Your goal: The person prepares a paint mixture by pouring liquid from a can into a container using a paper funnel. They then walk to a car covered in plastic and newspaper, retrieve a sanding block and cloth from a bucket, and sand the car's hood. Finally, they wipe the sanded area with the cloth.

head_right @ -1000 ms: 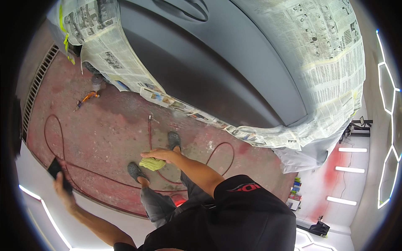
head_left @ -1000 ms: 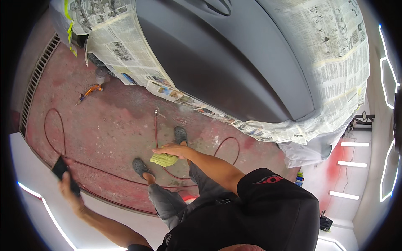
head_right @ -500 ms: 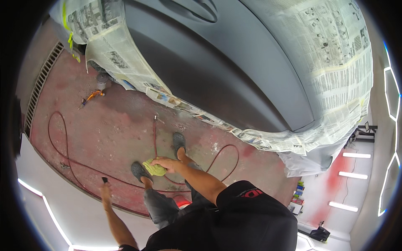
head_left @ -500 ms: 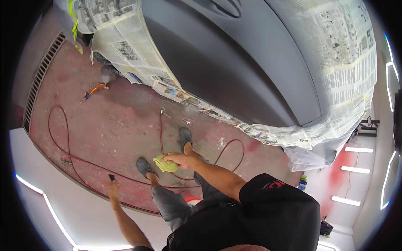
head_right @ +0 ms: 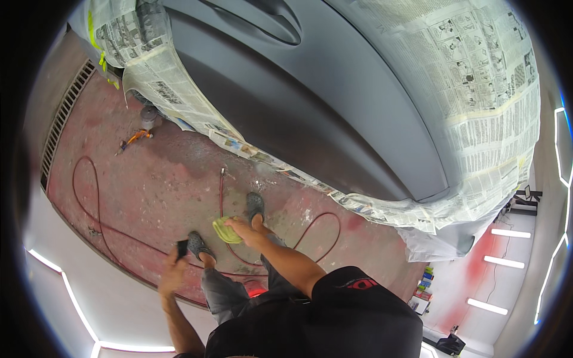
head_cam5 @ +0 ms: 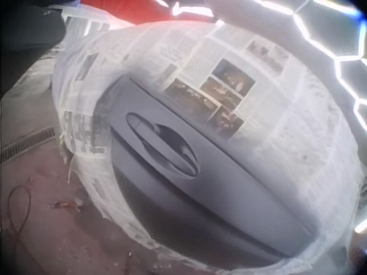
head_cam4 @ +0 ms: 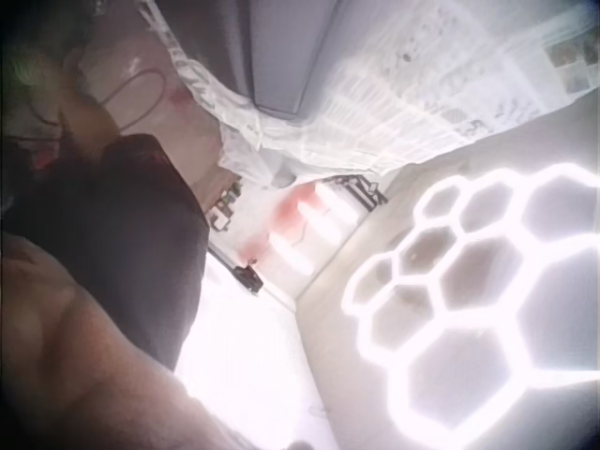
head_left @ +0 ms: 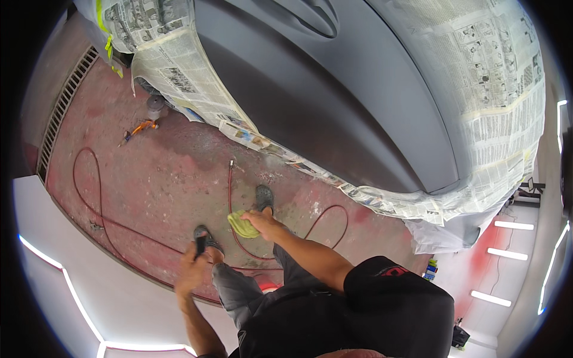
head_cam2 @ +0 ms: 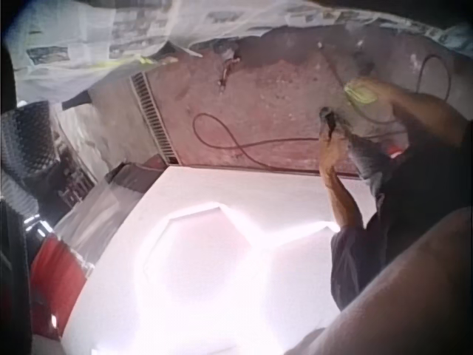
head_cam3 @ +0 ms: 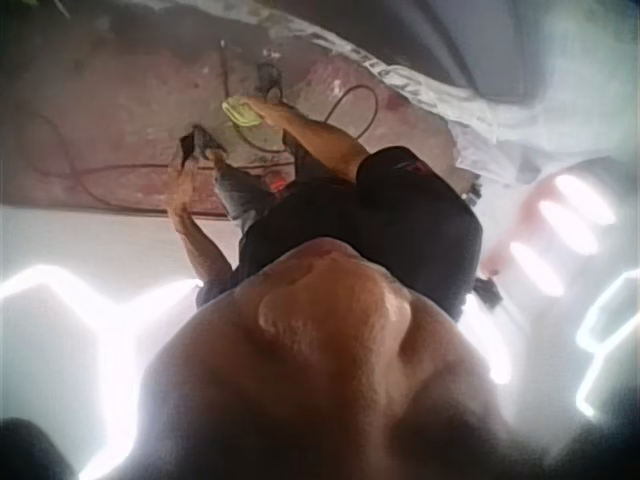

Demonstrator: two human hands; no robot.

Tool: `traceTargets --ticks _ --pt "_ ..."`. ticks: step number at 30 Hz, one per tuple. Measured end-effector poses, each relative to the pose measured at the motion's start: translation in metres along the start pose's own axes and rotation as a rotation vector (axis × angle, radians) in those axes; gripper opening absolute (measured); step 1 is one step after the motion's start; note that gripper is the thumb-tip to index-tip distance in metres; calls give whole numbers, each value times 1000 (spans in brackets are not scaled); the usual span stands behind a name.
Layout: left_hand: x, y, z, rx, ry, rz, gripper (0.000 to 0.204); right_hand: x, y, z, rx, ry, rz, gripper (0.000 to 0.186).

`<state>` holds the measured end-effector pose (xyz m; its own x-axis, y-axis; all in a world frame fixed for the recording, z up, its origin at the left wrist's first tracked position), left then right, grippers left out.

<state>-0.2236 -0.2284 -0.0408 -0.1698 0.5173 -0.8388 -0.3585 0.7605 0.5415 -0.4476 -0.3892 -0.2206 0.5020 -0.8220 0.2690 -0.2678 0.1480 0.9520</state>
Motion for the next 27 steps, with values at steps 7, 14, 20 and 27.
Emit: traceTargets --ticks 7,14,20,27 --pt "175 -70 111 -361 -886 287 51 -5 28 88 -99 60 -45 33" --pt "-143 -125 -64 -656 -624 -567 63 -22 55 138 -143 143 -25 40" --pt "-212 -149 -116 -309 603 -569 48 -5 89 113 -54 1 -71 36" --pt "-214 -148 -132 -4 1337 -477 58 -9 77 124 -28 33 -56 37"
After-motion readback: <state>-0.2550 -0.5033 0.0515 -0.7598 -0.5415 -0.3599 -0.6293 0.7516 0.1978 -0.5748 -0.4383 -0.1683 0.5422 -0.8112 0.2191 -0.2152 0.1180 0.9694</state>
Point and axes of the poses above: each hand's wrist, its own y-axis away from the middle knuckle, its own z-axis out of the back of the hand, x = y × z, the point moved 10 cm from there along -y, towards the middle knuckle, and after that the axes turned 4 degrees about -z, right-handed, at the moved point
